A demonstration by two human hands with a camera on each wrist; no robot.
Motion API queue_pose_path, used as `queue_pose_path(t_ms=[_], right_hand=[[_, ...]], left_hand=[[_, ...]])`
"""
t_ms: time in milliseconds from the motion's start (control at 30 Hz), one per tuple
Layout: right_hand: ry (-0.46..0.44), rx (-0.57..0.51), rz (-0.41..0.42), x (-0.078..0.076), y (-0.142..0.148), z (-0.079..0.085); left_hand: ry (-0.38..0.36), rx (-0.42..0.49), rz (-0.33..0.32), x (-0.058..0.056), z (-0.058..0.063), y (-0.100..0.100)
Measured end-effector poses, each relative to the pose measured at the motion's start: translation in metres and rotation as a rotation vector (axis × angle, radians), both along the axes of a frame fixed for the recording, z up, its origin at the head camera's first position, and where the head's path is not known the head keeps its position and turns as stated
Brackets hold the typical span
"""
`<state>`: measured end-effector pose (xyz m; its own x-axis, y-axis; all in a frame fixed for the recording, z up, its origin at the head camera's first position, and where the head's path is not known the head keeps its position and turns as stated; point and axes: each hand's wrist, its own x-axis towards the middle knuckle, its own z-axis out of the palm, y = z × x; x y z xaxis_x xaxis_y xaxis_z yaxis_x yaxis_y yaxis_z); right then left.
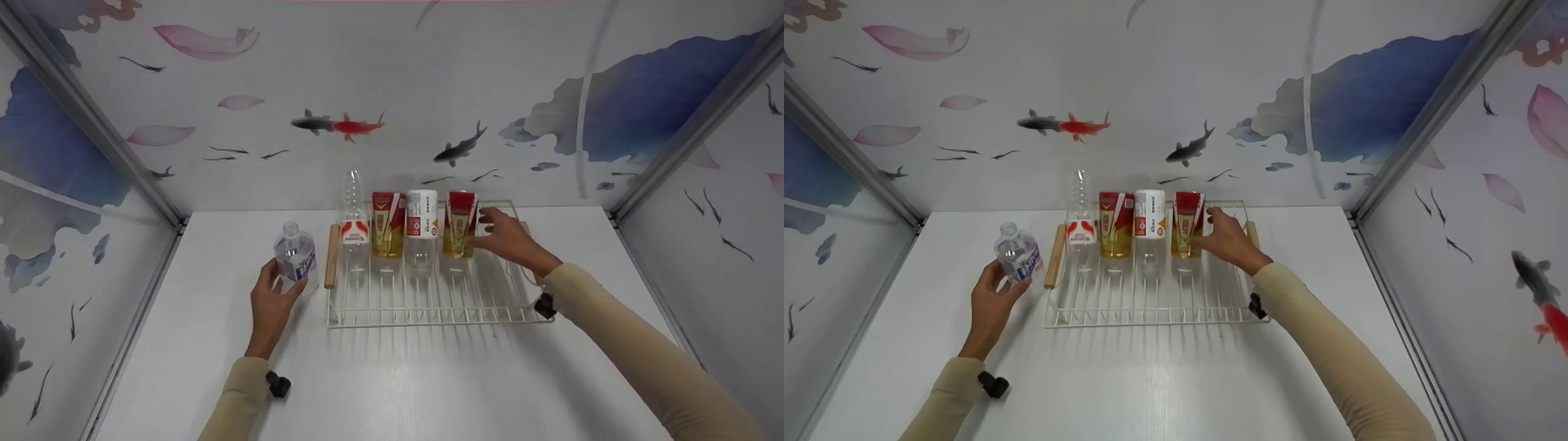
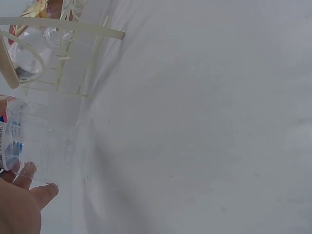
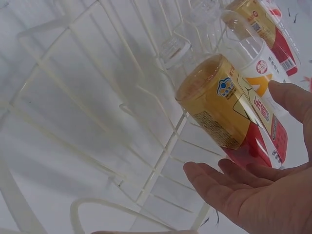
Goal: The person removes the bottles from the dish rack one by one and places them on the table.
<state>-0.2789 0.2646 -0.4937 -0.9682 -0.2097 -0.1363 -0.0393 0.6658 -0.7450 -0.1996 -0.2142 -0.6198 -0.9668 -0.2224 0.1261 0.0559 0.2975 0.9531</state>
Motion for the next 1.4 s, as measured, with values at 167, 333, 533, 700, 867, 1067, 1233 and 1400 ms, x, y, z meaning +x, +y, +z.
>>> queue_pose_path(t_ms=[167,333,533,700,867,1067,1233,1400], right_hand=[[-0.008,-0.011,-0.007,-0.005,-0.002,-0.004],[-0.004,-0.041,-0.012,-0.008,-0.001,-0.006],[0.006,-0.052,0.001,-0.009,-0.003,-0.010],[-0.008,-0.055,-0.011,-0.010,-0.004,-0.014],[-0.025,-0.087,-0.015,-0.011,-0.005,-0.018],[-0.029,-0.094,-0.004,-0.011,-0.006,-0.023],[-0.062,-0.115,0.004,-0.012,-0.008,-0.027],[-0.096,-0.145,0.007,-0.011,-0.007,-0.028]], left_hand=[[0.030,0.019,-0.010,-0.002,-0.001,0.000],[0.027,0.017,-0.007,-0.006,-0.004,0.002],[0.028,0.040,0.004,-0.009,-0.009,0.003],[0.017,0.057,0.005,-0.011,-0.014,0.004],[0.024,0.064,0.011,-0.013,-0.016,0.006],[0.021,0.049,0.022,-0.014,-0.017,0.007],[0.020,0.021,0.035,-0.016,-0.017,0.007],[0.005,0.014,0.041,-0.016,-0.016,0.008]])
